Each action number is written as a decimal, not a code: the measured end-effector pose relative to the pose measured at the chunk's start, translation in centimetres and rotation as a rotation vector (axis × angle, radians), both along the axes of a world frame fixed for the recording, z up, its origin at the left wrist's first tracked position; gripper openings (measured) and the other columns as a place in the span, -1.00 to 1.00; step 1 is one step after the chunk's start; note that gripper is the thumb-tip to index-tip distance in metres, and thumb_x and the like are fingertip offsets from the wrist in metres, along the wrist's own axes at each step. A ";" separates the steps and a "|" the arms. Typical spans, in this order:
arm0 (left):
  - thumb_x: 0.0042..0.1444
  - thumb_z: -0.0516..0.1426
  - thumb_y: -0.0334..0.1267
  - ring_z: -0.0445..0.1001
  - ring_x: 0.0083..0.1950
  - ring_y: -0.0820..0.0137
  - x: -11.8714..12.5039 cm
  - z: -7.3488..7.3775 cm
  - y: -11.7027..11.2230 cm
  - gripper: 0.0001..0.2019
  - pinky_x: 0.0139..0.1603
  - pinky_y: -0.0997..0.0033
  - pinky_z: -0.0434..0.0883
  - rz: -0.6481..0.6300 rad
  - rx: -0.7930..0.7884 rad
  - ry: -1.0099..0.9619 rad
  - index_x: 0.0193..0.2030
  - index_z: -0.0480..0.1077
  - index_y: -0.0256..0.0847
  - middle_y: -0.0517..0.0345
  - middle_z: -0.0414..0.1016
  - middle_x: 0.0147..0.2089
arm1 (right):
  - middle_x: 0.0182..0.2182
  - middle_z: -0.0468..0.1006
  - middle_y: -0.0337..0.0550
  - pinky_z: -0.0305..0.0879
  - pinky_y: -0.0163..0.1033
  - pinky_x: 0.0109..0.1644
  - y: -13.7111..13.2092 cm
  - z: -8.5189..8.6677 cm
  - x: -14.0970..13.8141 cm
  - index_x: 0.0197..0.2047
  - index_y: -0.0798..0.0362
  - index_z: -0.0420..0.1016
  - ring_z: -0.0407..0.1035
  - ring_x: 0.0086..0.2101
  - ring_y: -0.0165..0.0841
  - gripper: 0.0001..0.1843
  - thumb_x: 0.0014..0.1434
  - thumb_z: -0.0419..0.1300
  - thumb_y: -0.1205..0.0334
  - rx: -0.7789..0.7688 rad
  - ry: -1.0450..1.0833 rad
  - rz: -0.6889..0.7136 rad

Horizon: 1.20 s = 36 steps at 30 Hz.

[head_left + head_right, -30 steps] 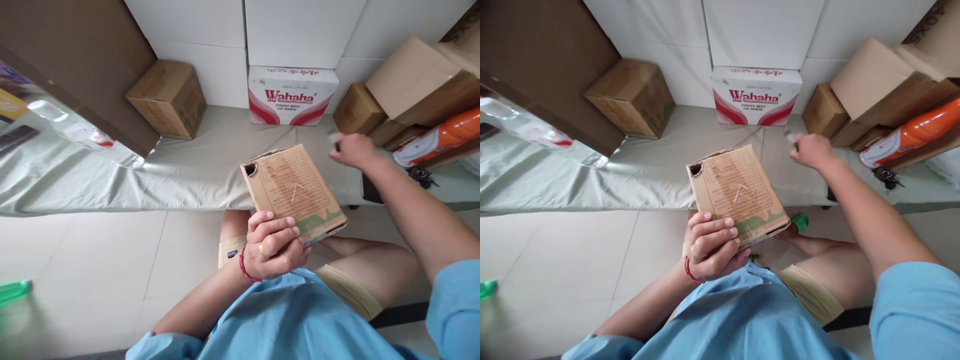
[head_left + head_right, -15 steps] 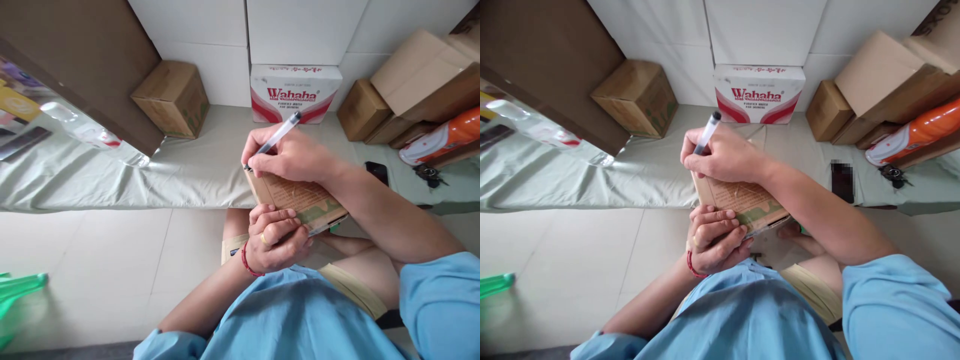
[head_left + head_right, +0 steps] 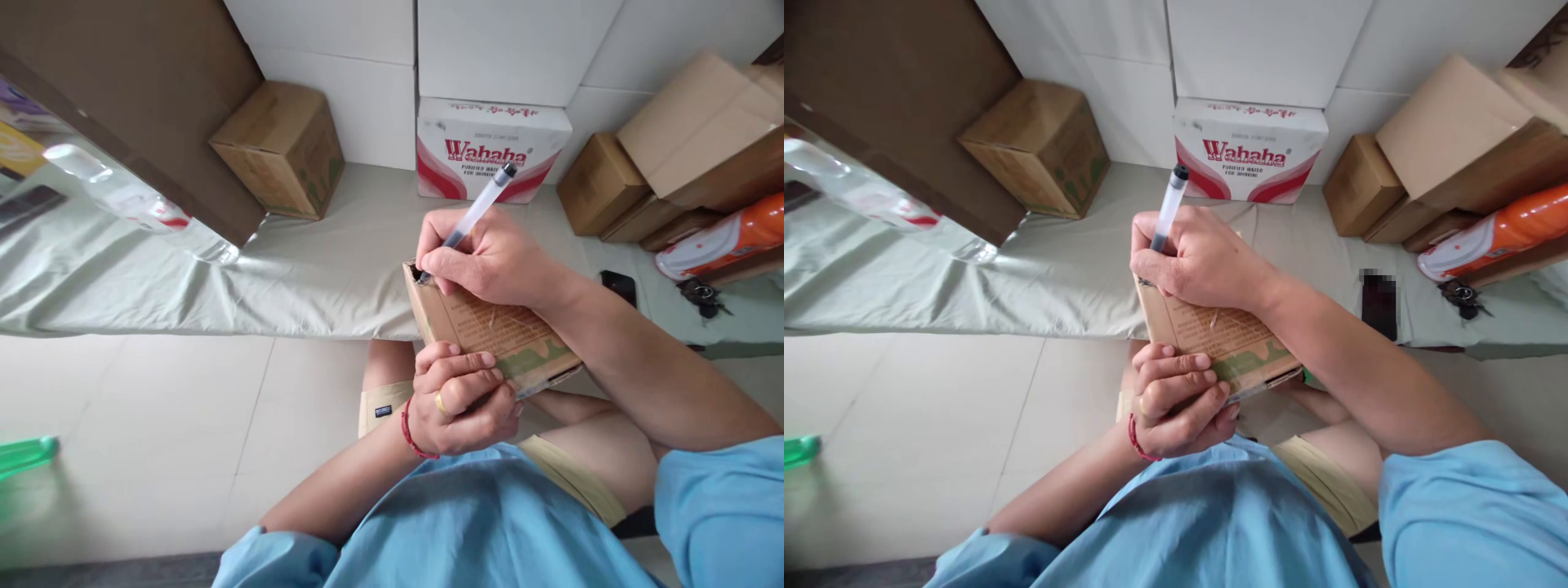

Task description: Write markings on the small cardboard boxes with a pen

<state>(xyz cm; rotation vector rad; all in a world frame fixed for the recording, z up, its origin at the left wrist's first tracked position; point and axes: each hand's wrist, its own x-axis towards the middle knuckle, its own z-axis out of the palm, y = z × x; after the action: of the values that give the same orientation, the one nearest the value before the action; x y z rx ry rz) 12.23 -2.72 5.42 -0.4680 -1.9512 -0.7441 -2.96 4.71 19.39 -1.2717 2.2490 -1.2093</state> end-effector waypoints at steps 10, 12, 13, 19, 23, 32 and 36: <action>0.21 0.31 -0.30 0.63 -0.22 0.45 -1.3 1.3 0.7 -0.95 0.07 0.24 0.51 0.031 0.082 0.266 -0.26 0.57 -0.03 0.31 0.57 -0.29 | -0.56 0.39 -0.28 0.31 -0.26 -0.29 -0.2 0.0 0.1 -0.42 0.00 0.35 0.30 -0.40 -0.39 -0.73 0.33 0.22 0.23 -0.011 0.041 -0.085; 0.20 0.31 -0.32 0.62 -0.21 0.45 -1.5 1.2 0.8 -0.94 0.08 0.24 0.51 0.031 0.086 0.272 -0.26 0.57 -0.04 0.31 0.57 -0.29 | -0.56 0.36 -0.28 0.30 -0.25 -0.30 -0.2 0.1 0.2 -0.45 -0.01 0.34 0.29 -0.40 -0.38 -0.71 0.32 0.24 0.25 -0.012 0.050 -0.116; 0.20 0.31 -0.32 0.62 -0.21 0.44 -1.5 1.2 0.8 -0.94 0.08 0.23 0.51 0.028 0.084 0.271 -0.25 0.57 -0.04 0.31 0.57 -0.29 | -0.56 0.35 -0.28 0.29 -0.24 -0.30 -0.3 0.2 0.2 -0.46 -0.01 0.33 0.29 -0.40 -0.38 -0.70 0.32 0.24 0.27 -0.015 0.054 -0.131; 0.16 0.34 -0.32 0.63 -0.20 0.41 -1.5 1.1 0.7 -0.91 0.10 0.20 0.49 0.010 0.092 0.262 -0.27 0.57 -0.01 0.31 0.59 -0.26 | -0.58 0.32 -0.29 0.19 -0.22 -0.36 -0.5 0.4 0.3 -0.52 -0.02 0.28 0.23 -0.45 -0.39 -0.64 0.28 0.24 0.39 -0.037 0.049 -0.190; 0.19 0.31 -0.32 0.62 -0.20 0.43 -1.5 1.3 0.6 -0.92 0.08 0.24 0.49 0.016 0.080 0.269 -0.28 0.57 -0.02 0.30 0.58 -0.28 | -0.58 0.33 -0.29 0.25 -0.22 -0.36 -0.5 0.4 0.2 -0.50 -0.04 0.27 0.26 -0.44 -0.37 -0.63 0.30 0.26 0.37 -0.034 0.047 -0.220; 0.15 0.37 -0.34 0.63 -0.13 0.39 -1.2 1.2 0.5 -0.90 0.17 0.21 0.45 -0.028 0.088 0.224 -0.26 0.57 -0.05 0.26 0.61 -0.20 | -0.48 0.55 -0.25 0.42 -0.21 -0.26 -0.4 -0.1 -0.1 -0.33 -0.06 0.40 0.43 -0.40 -0.35 -0.76 0.39 0.30 0.29 -0.069 -0.057 -0.163; 0.16 0.36 -0.34 0.63 -0.15 0.39 -1.3 1.3 0.5 -0.90 0.13 0.20 0.46 -0.024 0.090 0.221 -0.26 0.57 -0.04 0.27 0.61 -0.21 | -0.47 0.58 -0.26 0.43 -0.24 -0.24 -0.5 0.0 -0.1 -0.32 -0.04 0.43 0.48 -0.37 -0.36 -0.79 0.39 0.29 0.28 -0.043 -0.057 -0.129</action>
<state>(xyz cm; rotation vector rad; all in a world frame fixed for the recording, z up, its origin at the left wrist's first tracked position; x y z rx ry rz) 10.97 -2.21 6.73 -0.4982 -1.7024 -0.7593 -3.04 4.17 19.40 -1.1068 2.3065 -1.3280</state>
